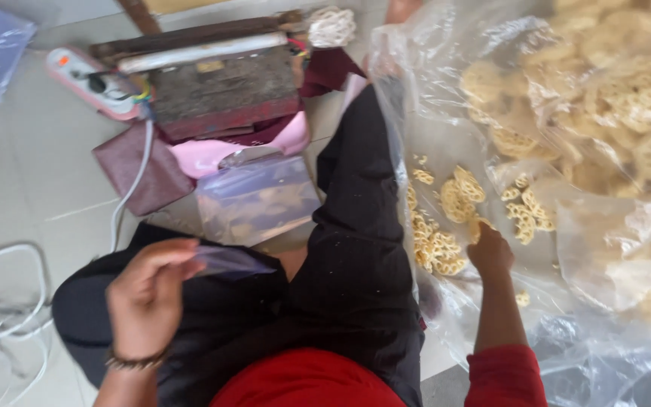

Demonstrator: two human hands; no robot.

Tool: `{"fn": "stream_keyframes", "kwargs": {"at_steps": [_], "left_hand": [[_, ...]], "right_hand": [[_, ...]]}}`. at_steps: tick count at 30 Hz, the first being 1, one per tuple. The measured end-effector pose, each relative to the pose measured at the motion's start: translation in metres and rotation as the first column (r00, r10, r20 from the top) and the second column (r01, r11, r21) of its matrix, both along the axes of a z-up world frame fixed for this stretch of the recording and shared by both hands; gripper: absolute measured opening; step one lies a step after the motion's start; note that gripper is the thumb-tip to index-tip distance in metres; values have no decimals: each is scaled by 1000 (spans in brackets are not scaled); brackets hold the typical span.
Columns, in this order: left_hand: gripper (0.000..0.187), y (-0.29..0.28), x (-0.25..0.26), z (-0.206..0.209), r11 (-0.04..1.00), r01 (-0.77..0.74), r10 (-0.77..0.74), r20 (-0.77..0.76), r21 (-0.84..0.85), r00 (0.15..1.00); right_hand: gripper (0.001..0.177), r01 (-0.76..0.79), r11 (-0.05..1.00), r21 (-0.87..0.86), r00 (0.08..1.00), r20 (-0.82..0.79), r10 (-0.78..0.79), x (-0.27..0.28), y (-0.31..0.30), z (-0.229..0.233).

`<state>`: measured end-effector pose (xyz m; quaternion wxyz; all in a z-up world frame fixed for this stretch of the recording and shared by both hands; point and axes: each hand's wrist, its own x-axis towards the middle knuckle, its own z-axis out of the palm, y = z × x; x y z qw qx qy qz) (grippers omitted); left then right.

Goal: Manually filling small plastic bags with crackers and sealing them using a heat sealer.

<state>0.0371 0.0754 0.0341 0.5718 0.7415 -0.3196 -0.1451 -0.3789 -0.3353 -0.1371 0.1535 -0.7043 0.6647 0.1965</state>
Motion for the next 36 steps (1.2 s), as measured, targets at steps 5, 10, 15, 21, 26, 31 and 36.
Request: {"fn": "stream_keyframes", "kwargs": {"at_steps": [5,10,15,21,26,31,36], "left_hand": [[29,-30,-14,-3,992,64,-65,-1,-107,998],[36,-35,-24,-7,981,163,-165,-8,-107,986],[39,-25,-19,-12,985,152,-152,-3,-80,988],[39,-27,-23,-19,982,171,-171,9,-83,985],[43,-55,-46,-31,964,257,-260,-39,-73,965],[46,-60,-53,-18,960,251,-262,-74,-126,962],[51,-45,-49,-16,974,216,-222,-105,-67,969]], "right_hand": [[50,-55,987,-151,996,-73,44,-46,-48,-76],[94,46,998,-41,999,3,-46,-34,-28,-67],[88,31,982,-185,999,-23,-36,-21,-12,-66],[55,163,945,-285,984,122,-133,-38,-57,-62],[44,-8,974,-224,186,957,222,131,114,104],[26,-420,807,-415,-155,909,387,215,194,149],[65,-585,545,-600,129,594,794,221,216,163]]}}
